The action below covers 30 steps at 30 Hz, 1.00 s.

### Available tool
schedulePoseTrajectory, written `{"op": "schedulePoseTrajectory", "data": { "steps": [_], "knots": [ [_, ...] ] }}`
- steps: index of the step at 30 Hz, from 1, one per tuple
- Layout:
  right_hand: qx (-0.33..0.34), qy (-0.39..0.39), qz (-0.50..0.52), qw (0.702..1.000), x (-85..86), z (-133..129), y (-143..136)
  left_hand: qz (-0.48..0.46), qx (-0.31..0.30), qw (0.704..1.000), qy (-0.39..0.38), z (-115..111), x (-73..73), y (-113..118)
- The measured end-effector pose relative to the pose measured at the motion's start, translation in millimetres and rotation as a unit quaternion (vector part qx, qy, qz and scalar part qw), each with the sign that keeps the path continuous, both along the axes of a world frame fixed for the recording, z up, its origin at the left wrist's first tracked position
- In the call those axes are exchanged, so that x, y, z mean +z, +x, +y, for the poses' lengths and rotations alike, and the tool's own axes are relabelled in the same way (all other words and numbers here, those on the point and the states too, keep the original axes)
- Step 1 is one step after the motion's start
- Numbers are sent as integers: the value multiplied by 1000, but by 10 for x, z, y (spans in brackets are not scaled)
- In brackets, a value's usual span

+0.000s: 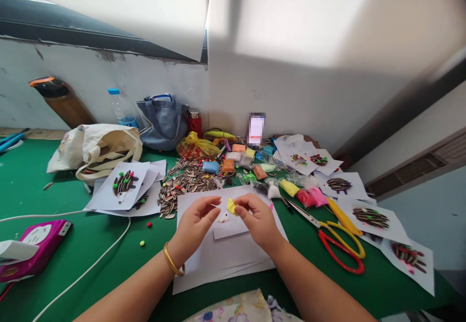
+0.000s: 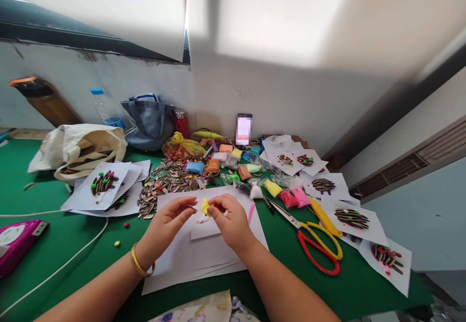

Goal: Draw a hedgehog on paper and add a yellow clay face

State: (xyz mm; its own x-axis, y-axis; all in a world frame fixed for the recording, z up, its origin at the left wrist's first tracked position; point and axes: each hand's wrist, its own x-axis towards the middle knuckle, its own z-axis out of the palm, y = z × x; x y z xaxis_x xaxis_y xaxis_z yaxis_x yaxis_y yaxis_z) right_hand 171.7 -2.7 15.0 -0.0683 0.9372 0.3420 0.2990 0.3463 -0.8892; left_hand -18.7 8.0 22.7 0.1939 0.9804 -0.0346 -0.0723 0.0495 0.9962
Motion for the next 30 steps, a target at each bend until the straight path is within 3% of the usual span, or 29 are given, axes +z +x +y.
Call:
{"op": "schedulePoseTrajectory", "data": {
  "steps": [2,5,8,11,15,22,26,30],
  "knots": [
    [20,-60,46,997,-43,-10,-36,16,-9,998,66,-27,-20,8],
    [51,-100,84,990,-96,-44,-94,34,-13,995,90,-56,-58,26],
    [48,-83,64,993,-91,-63,-94,18,-6,999,29,-47,-60,30],
    [28,-17,23,999,-41,-71,-63,-42,-27,997,-54,-27,-26,29],
    [70,64,-29,995,3,-84,-71,-91,-54,988,-112,-33,-8,41],
    [42,50,-28,997,-29,-57,-70,-122,-56,980,-149,-56,-62,64],
    [23,105,-110,988,-35,-59,-109,-263,-102,935,-215,-68,-18,84],
    [85,188,-231,951,-18,-131,-243,-369,-141,885,-247,-28,42,32]
  ]
}}
